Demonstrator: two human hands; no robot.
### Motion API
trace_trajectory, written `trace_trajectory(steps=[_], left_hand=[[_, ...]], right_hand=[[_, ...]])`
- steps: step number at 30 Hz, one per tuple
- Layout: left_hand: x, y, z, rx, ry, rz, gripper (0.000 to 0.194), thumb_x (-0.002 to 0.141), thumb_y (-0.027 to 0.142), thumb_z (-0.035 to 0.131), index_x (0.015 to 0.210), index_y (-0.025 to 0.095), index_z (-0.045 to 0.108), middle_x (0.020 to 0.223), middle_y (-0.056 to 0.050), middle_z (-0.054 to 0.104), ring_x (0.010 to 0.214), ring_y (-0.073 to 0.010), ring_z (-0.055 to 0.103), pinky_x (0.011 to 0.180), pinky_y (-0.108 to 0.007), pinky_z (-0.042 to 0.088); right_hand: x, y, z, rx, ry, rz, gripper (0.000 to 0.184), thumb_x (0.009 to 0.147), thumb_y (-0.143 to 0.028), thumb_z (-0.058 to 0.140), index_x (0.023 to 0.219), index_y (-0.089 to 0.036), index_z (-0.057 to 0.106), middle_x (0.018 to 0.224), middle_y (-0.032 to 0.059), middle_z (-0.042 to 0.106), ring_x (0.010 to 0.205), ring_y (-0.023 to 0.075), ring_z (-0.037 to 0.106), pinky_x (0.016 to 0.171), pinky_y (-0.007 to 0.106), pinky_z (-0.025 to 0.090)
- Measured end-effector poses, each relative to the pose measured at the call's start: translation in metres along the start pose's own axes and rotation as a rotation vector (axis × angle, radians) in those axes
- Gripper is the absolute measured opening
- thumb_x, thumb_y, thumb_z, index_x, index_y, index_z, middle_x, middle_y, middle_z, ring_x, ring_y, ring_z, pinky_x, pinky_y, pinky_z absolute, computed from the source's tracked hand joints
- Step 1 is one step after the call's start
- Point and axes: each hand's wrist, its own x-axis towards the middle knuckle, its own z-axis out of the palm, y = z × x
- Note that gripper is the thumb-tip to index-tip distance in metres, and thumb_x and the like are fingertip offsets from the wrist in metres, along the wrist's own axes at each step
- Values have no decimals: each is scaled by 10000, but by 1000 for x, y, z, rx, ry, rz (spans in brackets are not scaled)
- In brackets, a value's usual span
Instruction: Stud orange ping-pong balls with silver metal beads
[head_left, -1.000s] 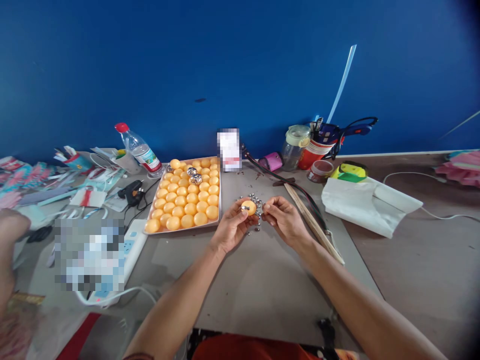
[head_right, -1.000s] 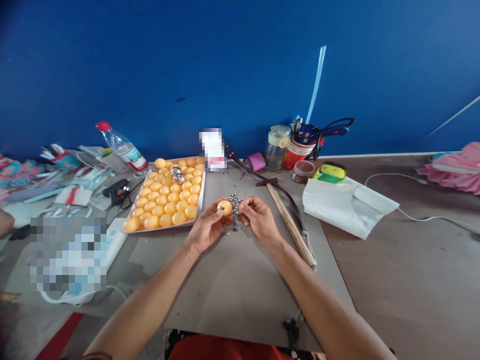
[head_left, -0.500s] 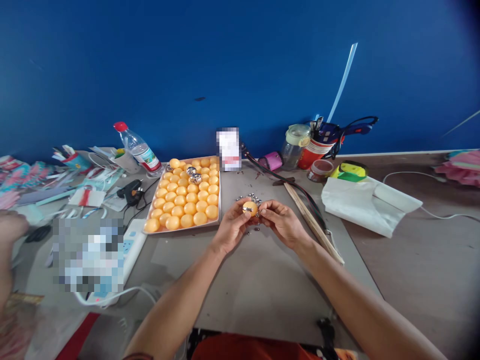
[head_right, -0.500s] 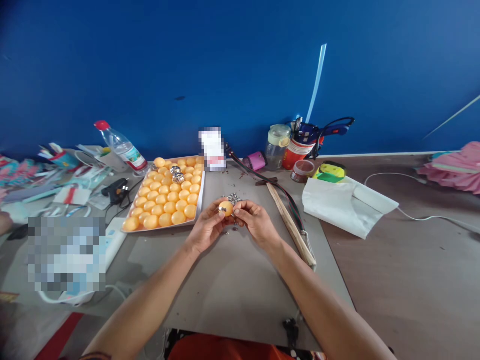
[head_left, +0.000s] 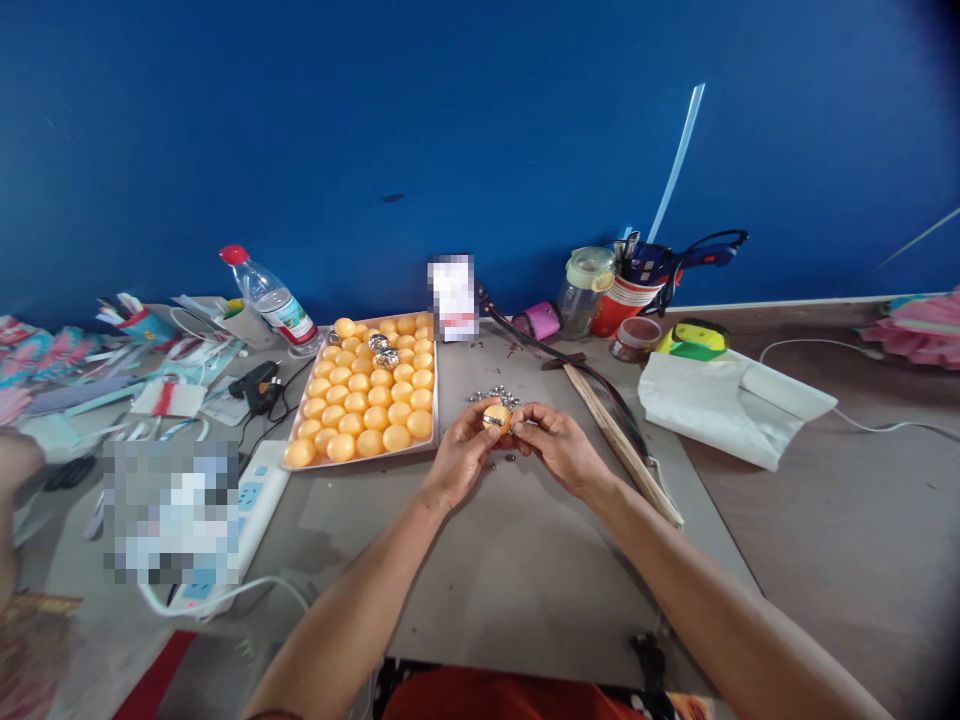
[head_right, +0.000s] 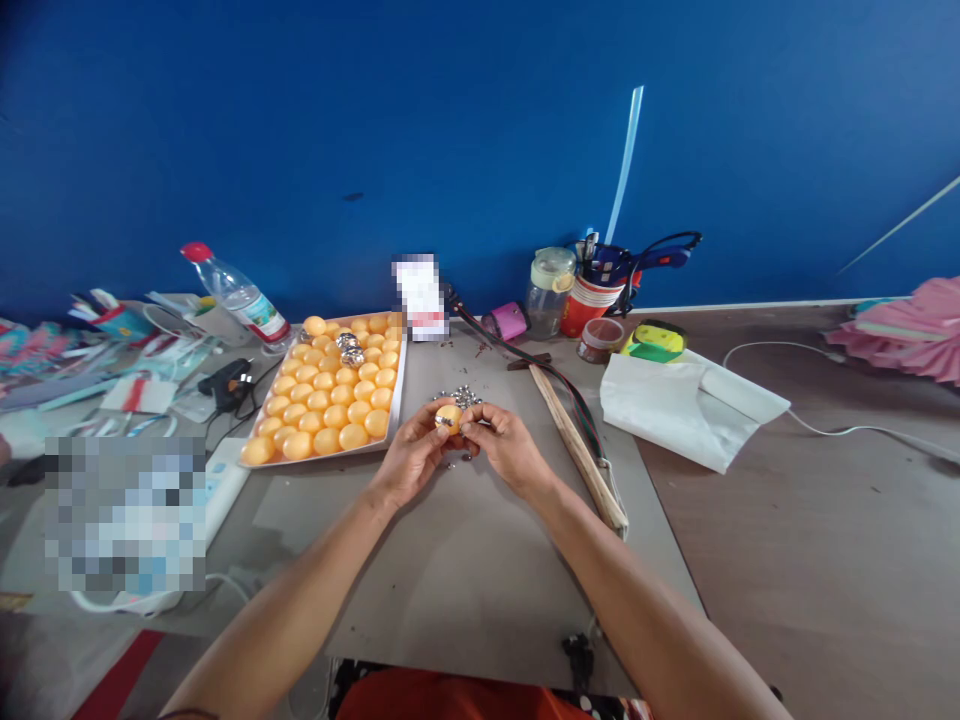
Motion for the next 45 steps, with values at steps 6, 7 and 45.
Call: trace_trajectory(steps=[6, 7, 45], left_hand=[[-1, -3, -3, 129, 10, 42, 384, 754, 279, 669, 1103, 190, 538, 944, -37, 603, 702, -159, 638, 763, -363, 504], [-1, -3, -4, 160, 21, 48, 390, 755, 286, 667, 1109, 188, 535, 949, -41, 604, 707, -160, 638, 767, -362, 504], [-1, 7, 1, -106, 58, -43, 443, 686, 264, 735, 1090, 188, 568, 939, -29, 632, 690, -110, 625, 730, -285, 479]], right_hand=[[-2, -1, 0, -81, 18, 3, 122, 704, -291, 609, 712, -177, 566, 535, -57, 493, 523, 90, 437, 554, 238, 351], [-2, -2, 0, -98, 22, 6, 118, 703, -289, 604, 707, -177, 567, 533, -56, 494, 522, 90, 438, 555, 238, 353], [14, 21, -34, -1354, 114, -290, 360, 817, -198, 480, 1169, -184, 554, 984, 108, 613, 910, 223, 548, 773, 314, 375]])
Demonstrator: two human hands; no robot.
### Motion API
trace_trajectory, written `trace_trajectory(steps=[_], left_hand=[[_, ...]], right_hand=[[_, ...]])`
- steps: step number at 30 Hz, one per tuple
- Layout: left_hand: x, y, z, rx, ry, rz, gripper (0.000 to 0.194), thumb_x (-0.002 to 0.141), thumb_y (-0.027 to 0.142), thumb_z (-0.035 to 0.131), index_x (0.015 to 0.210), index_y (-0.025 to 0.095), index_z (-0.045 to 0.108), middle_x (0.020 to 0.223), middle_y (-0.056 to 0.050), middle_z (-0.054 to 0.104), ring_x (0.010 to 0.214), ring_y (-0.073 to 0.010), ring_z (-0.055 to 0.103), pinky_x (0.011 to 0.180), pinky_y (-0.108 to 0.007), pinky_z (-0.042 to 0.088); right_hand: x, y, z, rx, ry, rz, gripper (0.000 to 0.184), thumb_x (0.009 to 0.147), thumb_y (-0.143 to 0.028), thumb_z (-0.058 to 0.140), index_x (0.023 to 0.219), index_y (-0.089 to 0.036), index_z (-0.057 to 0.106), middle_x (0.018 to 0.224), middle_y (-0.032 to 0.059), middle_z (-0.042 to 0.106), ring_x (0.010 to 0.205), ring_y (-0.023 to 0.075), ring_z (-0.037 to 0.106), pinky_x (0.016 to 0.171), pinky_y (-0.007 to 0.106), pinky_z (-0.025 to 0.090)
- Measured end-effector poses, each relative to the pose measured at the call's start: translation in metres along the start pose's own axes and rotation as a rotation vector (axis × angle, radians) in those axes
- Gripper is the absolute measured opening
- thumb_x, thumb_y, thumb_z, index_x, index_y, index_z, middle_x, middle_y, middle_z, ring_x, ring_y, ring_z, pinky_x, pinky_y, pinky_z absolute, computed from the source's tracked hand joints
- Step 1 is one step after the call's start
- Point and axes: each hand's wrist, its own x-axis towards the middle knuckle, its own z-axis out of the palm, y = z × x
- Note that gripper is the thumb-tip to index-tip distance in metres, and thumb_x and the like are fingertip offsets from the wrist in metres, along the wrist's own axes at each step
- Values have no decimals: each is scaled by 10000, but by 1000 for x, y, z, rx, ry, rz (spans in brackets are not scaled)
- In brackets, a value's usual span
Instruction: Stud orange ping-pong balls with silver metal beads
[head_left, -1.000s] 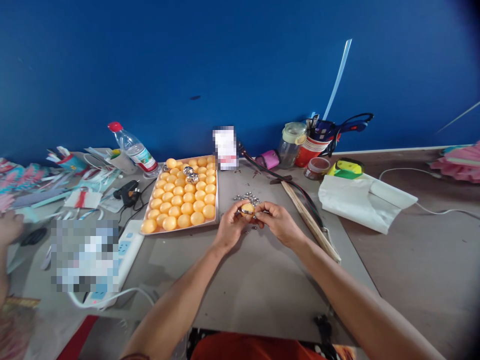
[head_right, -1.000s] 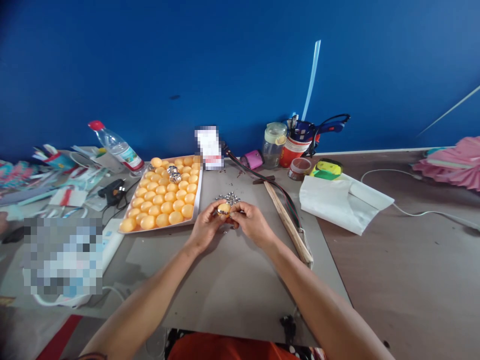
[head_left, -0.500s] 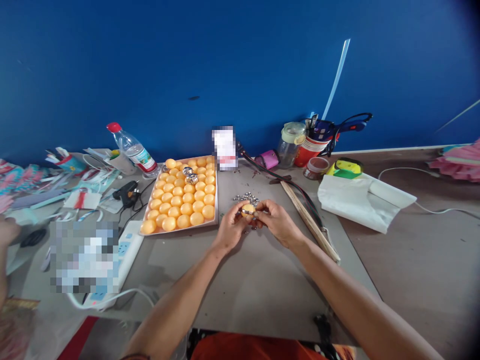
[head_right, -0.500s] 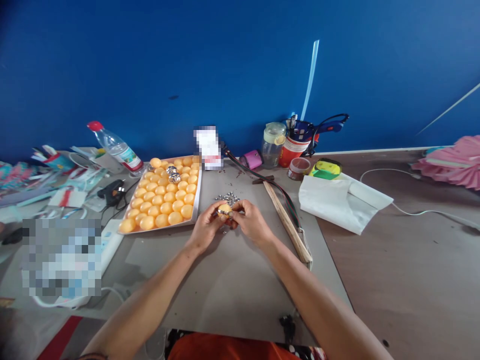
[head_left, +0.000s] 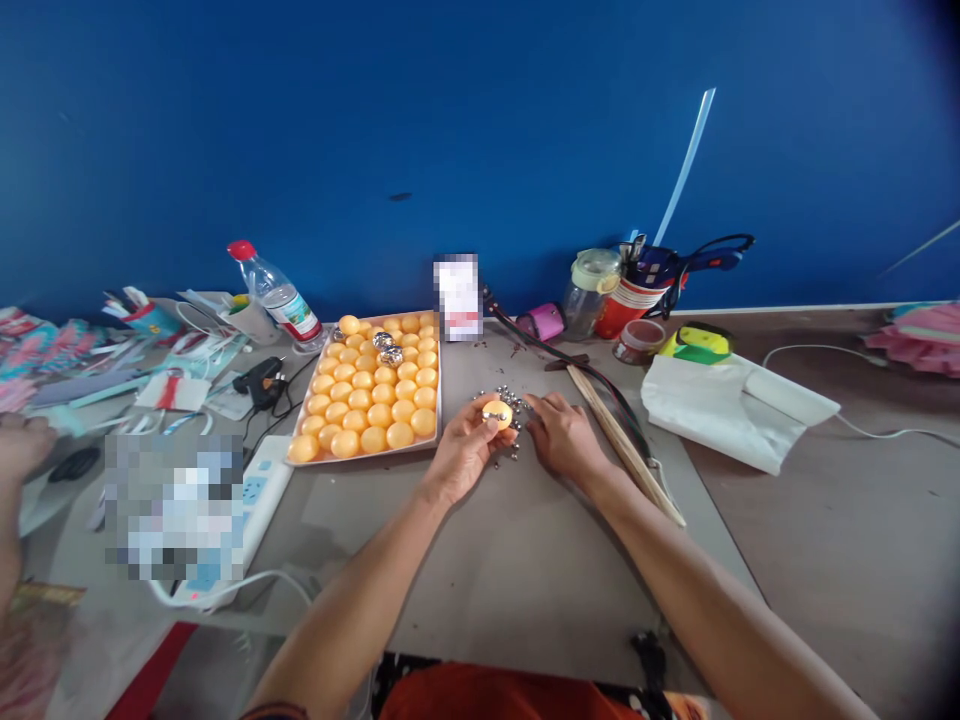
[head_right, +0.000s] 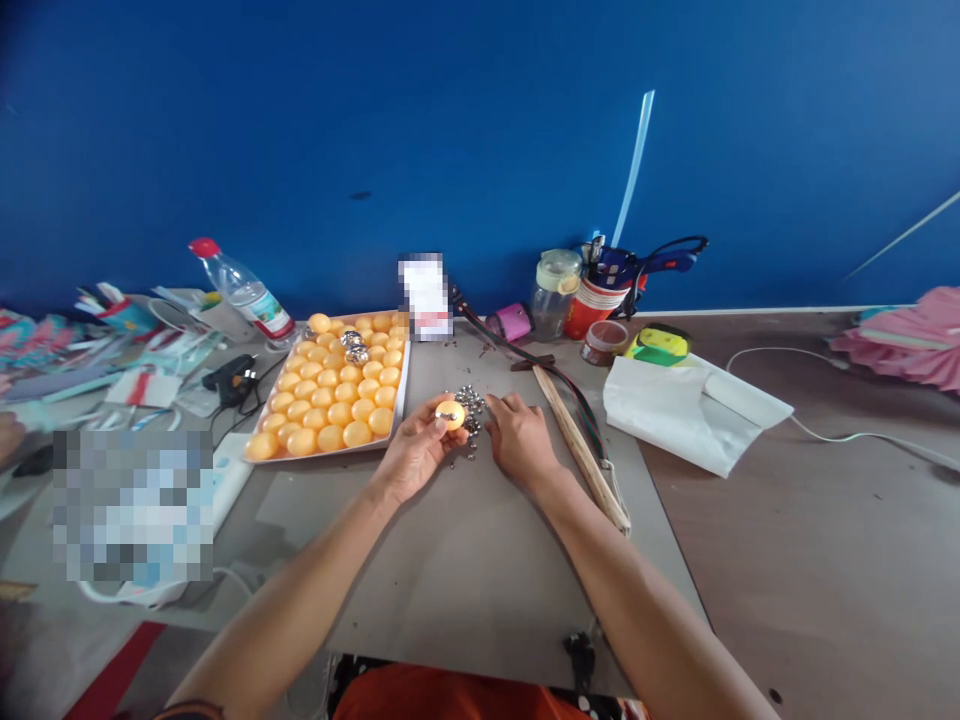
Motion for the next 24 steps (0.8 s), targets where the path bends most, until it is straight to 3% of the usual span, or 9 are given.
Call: trace_trajectory(steps=[4, 11, 16, 20, 24], left_hand=[[0, 0, 1, -6, -15, -17, 421, 676, 255, 742, 1056, 173, 579, 910, -34, 644, 664, -108, 617, 696, -275, 477], [0, 0, 0, -43, -7, -19, 404, 673, 244, 744, 1039, 179, 585, 889, -22, 646, 676, -116, 621, 701, -286, 487], [0, 1, 0, -70, 24, -37, 410, 674, 225, 739, 1051, 181, 585, 884, -11, 643, 673, -103, 630, 711, -265, 487], [0, 1, -1, -77, 2, -49, 399, 691, 221, 726, 1059, 179, 577, 894, -14, 639, 679, -106, 633, 693, -253, 489], [0, 1, -2, -68, -9, -44, 425, 685, 235, 733, 1072, 177, 567, 907, -19, 638, 680, -102, 628, 700, -255, 488]], right_hand=[[3, -4, 1, -69, -32, -13, 268, 847, -198, 446, 1062, -212, 606, 935, 88, 628, 877, 204, 557, 752, 289, 350], [5, 2, 4, 30, 43, 23, 209, 855, -188, 407, 838, -173, 615, 872, 96, 632, 801, 191, 567, 726, 283, 351], [3, 0, 0, 471, 138, 143, 162, 806, -234, 448, 830, -194, 603, 749, 32, 622, 683, 169, 552, 658, 277, 395], [4, -10, -5, 851, 73, 259, 221, 766, -302, 500, 902, -180, 625, 630, -14, 572, 520, 127, 481, 546, 272, 382], [3, -20, -10, 1136, -32, 306, 201, 704, -316, 597, 837, -169, 629, 637, -14, 606, 505, 113, 514, 565, 280, 413]])
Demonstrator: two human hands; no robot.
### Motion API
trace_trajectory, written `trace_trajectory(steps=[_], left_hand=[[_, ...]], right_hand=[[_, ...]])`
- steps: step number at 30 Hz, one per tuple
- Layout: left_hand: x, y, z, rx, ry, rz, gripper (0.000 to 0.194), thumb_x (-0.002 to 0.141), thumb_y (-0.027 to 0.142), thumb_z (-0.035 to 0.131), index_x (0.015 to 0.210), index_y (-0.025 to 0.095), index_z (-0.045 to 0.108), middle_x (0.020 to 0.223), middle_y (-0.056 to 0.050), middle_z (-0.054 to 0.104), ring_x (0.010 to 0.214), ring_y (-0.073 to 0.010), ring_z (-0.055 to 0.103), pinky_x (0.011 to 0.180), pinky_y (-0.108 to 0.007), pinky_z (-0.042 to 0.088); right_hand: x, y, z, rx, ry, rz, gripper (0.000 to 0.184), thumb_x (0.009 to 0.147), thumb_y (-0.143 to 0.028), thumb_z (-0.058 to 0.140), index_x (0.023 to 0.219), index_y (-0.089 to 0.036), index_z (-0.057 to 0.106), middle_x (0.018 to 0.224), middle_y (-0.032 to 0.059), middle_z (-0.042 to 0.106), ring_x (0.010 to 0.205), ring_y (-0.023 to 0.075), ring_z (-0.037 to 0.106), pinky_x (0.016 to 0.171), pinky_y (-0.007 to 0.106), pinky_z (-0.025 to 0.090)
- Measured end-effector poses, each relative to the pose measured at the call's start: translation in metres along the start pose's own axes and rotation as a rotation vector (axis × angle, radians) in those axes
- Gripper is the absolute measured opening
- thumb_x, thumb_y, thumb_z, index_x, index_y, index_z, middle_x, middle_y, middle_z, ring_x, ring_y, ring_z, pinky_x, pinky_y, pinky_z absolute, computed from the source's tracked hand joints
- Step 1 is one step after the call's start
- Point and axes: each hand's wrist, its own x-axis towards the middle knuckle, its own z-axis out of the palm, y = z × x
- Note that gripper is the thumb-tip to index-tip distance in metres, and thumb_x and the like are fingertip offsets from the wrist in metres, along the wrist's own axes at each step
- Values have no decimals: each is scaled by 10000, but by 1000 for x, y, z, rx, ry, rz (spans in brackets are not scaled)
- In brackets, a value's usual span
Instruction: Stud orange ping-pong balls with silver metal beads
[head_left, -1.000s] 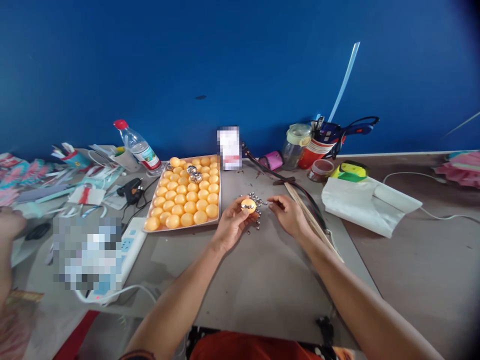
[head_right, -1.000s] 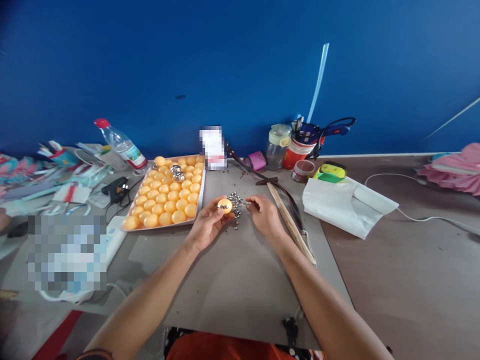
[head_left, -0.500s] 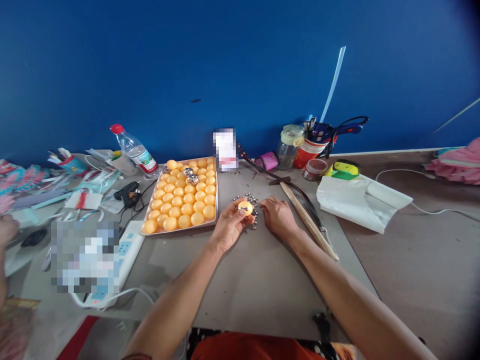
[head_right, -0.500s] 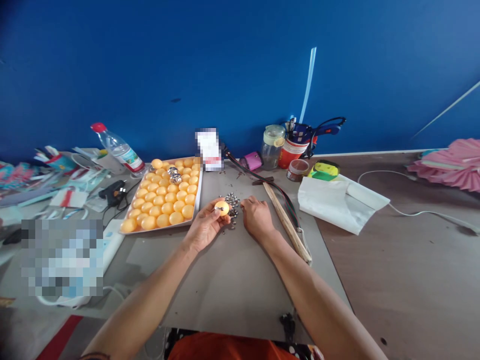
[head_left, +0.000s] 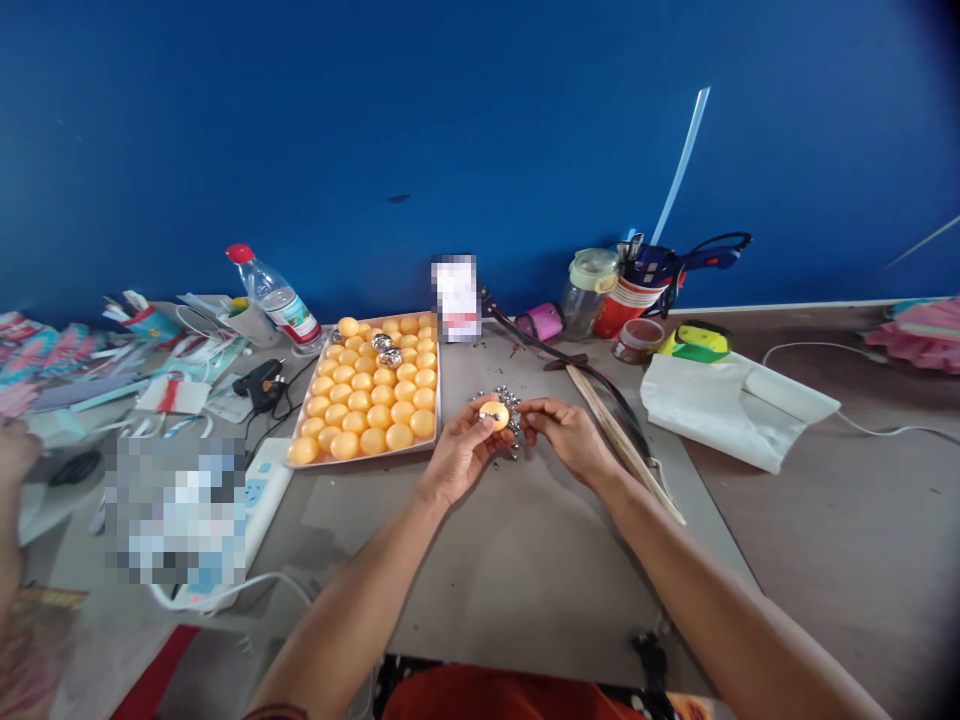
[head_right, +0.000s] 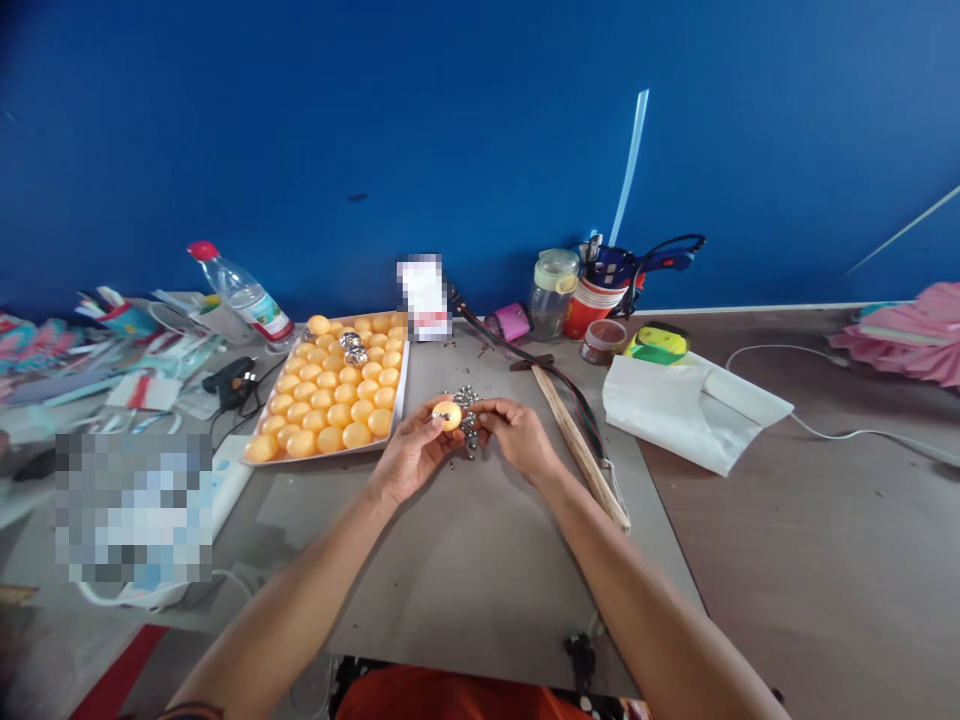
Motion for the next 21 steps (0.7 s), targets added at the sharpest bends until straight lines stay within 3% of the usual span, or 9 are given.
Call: trace_trajectory(steps=[4, 10, 15, 21], left_hand=[[0, 0, 1, 23, 0, -4, 428, 675, 259, 743, 1056, 175, 567, 891, -22, 643, 682, -112, 623, 715, -282, 492], [0, -2, -1, 44, -30, 7, 421, 695, 263, 731, 1071, 179, 561, 879, -22, 644, 687, -121, 626, 737, -306, 492], [0, -3, 0, 76, -42, 39, 405, 701, 269, 723, 1062, 176, 563, 870, -24, 643, 707, -138, 628, 738, -321, 499], [0, -5, 0, 93, -46, 37, 403, 700, 261, 726, 1062, 182, 567, 892, -27, 639, 699, -130, 627, 766, -333, 491]], right_hand=[[-4, -7, 2, 176, -80, 62, 214, 655, -334, 670, 790, -182, 604, 670, -10, 636, 526, 118, 553, 581, 286, 440], [-8, -13, 3, 197, -79, 33, 178, 651, -320, 703, 737, -180, 636, 552, -43, 557, 518, 93, 484, 556, 256, 392], [-11, -9, 9, 281, -113, 42, 154, 670, -291, 697, 752, -183, 625, 587, -33, 595, 524, 99, 504, 571, 262, 407], [-12, -9, 14, 256, -79, 49, 137, 681, -282, 682, 718, -176, 605, 557, -49, 538, 518, 78, 446, 527, 227, 349]])
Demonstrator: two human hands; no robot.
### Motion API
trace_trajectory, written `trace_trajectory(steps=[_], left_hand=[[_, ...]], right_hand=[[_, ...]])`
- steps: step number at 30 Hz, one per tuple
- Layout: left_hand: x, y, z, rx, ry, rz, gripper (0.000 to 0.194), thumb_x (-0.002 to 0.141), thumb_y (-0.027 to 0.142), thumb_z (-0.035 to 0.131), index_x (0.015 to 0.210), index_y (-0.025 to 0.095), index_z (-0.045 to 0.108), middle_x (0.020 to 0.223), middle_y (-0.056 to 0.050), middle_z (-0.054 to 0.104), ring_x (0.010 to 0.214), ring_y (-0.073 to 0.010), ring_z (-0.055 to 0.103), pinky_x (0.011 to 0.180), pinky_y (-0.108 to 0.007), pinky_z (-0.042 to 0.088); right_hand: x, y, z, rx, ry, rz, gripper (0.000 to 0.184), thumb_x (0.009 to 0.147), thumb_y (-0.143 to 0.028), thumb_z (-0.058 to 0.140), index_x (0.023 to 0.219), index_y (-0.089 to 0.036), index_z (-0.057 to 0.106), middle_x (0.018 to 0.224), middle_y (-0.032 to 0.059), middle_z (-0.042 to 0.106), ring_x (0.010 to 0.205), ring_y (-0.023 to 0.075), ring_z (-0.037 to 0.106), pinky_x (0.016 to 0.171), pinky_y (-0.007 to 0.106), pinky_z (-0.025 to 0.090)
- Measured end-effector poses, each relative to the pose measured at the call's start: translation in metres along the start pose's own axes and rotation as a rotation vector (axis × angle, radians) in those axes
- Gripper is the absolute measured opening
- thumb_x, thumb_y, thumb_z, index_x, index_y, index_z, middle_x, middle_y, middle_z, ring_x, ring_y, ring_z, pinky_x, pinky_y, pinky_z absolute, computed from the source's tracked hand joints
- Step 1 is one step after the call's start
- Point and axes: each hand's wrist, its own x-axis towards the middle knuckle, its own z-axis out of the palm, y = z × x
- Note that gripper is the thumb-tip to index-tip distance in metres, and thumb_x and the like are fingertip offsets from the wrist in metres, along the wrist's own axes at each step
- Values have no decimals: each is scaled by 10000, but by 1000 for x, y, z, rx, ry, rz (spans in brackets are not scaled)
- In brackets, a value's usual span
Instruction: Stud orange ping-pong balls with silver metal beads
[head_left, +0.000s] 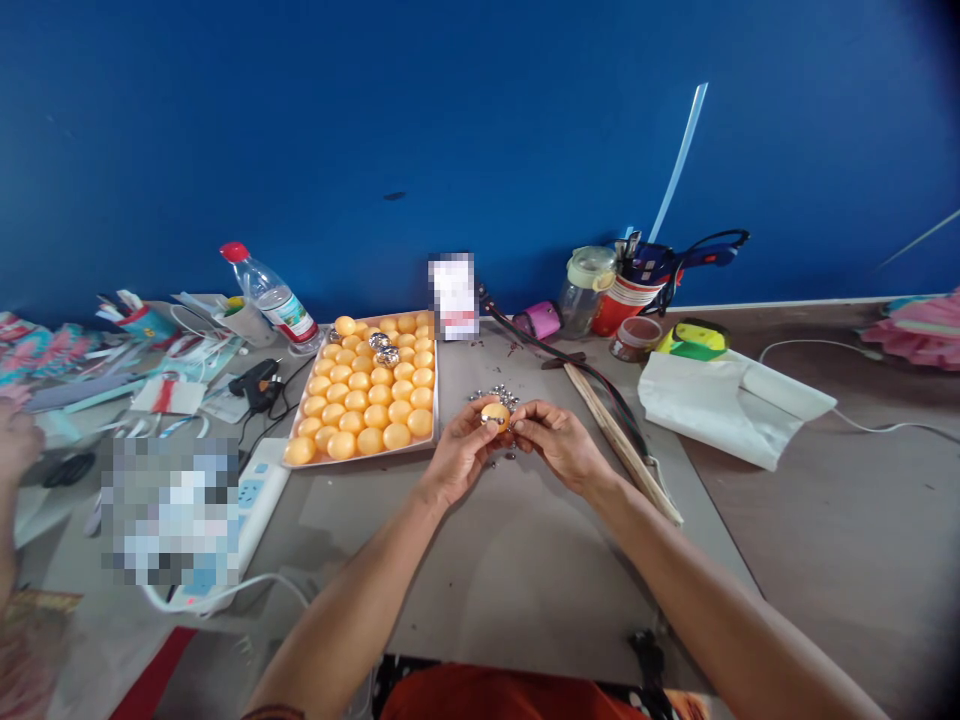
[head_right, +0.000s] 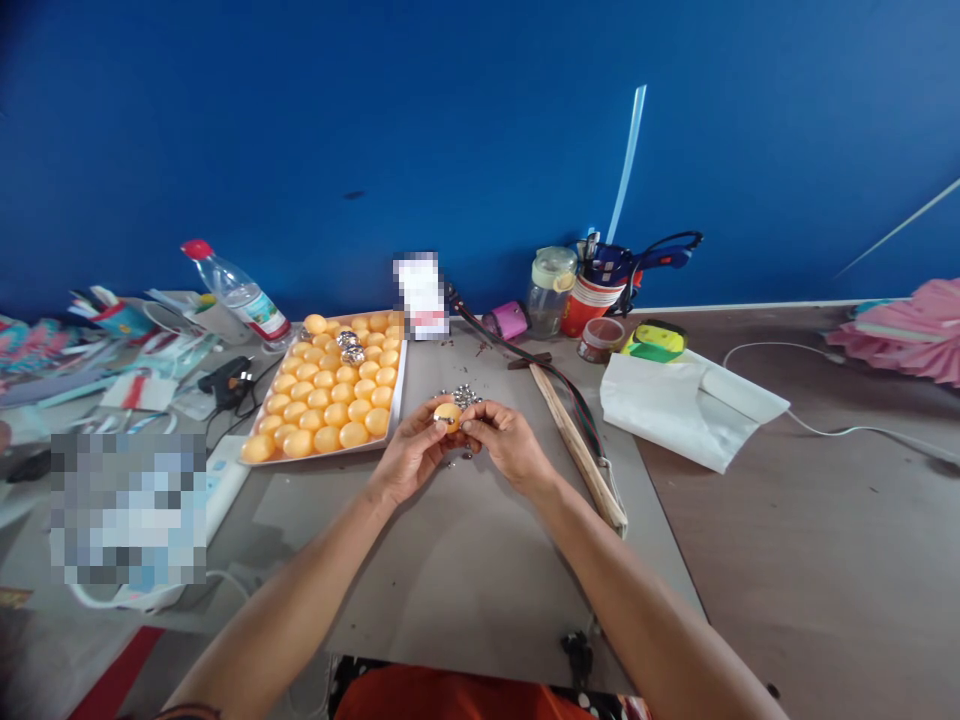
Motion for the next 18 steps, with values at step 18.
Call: trace_trajectory(steps=[18], left_hand=[[1, -2, -1, 33, 14, -20, 406, 691, 265, 728, 1063, 189, 584, 868, -16, 619, 674, -120, 608, 762, -335, 474]], right_hand=[[-1, -5, -1, -157, -15, 32, 151, 696, -312, 623, 717, -168, 585, 523, -57, 502, 500, 79, 432, 524, 225, 351]])
